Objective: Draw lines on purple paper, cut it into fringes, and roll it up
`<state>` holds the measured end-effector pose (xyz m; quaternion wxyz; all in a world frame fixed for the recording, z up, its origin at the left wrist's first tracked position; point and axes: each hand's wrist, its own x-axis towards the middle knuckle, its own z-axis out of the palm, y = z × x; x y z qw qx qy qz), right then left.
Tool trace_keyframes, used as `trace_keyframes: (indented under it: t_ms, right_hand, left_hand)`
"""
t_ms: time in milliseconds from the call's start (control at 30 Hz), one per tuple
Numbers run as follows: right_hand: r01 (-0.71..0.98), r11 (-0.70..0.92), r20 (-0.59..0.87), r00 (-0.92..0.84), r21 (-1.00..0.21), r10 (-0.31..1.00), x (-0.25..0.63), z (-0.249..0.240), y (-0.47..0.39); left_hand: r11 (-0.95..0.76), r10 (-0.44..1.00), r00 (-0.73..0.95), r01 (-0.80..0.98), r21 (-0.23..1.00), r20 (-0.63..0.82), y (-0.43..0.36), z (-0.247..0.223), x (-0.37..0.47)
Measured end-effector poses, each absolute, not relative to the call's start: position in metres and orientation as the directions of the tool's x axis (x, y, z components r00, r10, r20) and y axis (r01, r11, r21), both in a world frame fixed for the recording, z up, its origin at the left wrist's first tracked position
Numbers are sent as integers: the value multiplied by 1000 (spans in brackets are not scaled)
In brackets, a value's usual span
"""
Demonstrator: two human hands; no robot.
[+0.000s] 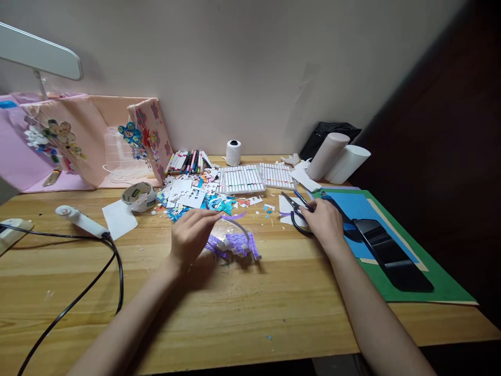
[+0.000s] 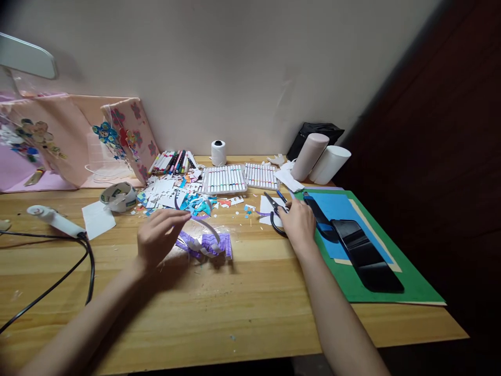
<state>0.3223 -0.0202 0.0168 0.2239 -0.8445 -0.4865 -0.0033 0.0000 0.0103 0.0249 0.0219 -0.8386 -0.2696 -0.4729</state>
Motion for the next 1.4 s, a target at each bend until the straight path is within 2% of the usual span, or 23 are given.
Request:
trace_keyframes:
  t_ms: [67, 133, 200, 267, 333, 400, 567, 667, 733, 800, 867, 967, 1067, 1167, 1300, 1400]
  right_hand:
    - [832, -249, 356, 457, -496, 815, 309, 24, -26]
    - [730, 38, 396, 325, -682, 859, 289, 32, -34]
    - [512, 246, 353, 121, -823, 928, 265, 36, -43]
    - [413, 309, 304, -80, -857, 949, 243, 36, -53]
    - [357, 317, 271, -176, -879, 947, 227, 31, -60]
    - [297, 257, 205, -195, -919, 959, 217, 24, -64]
    - [224, 105, 91, -75, -969, 993, 212, 16, -63]
    - [228, 68, 80, 44, -971, 996, 221, 18, -56]
    - [244, 41, 73, 124, -969, 990, 233, 18, -49]
    - [255, 49, 98, 183, -966, 978, 245, 17, -42]
    - [262, 70, 131, 226, -963, 965, 253, 16, -37]
    - [260, 81, 143, 230, -962, 963, 258, 13, -35]
    - [246, 58, 92, 127, -967, 988, 253, 12, -36]
    - [240, 40, 45, 14, -970, 999, 244, 18, -33]
    - [234, 131, 112, -93, -963, 989, 223, 40, -12]
    - [266, 221, 152, -257, -938, 954, 195, 57, 9]
  left_hand:
    - [-873, 355, 454, 473, 117, 817, -1, 24, 0]
    - [-884, 291, 502, 466, 29, 814, -7, 24, 1]
    - [-889, 259, 542, 458, -23, 800, -10, 24, 2]
    - [-888, 266, 570, 459, -33, 777, -13, 24, 5]
    - [-884, 285, 575, 467, -21, 767, -16, 24, 10]
    - [-876, 307, 558, 483, 0, 771, -19, 24, 14]
    - [-852, 367, 549, 523, 34, 751, -14, 26, 14]
    - [-773, 536, 483, 611, 171, 693, 2, 26, 1]
    - [-688, 676, 418, 653, 317, 607, 13, 24, -11]
    - [-651, 752, 460, 632, 421, 472, 21, 19, -23]
    - [-640, 764, 564, 605, 473, 313, 24, 13, -33]
    - [-658, 699, 703, 559, 505, 132, 19, 7, -39]
    - [-656, 691, 717, 575, 488, 84, 12, 5, -38]
    - [-682, 692, 715, 603, 414, 99, 10, 7, -37]
    - [-756, 649, 745, 611, 234, 152, 6, 14, -45]
    - [-739, 673, 725, 657, 148, 144, 1, 18, -58]
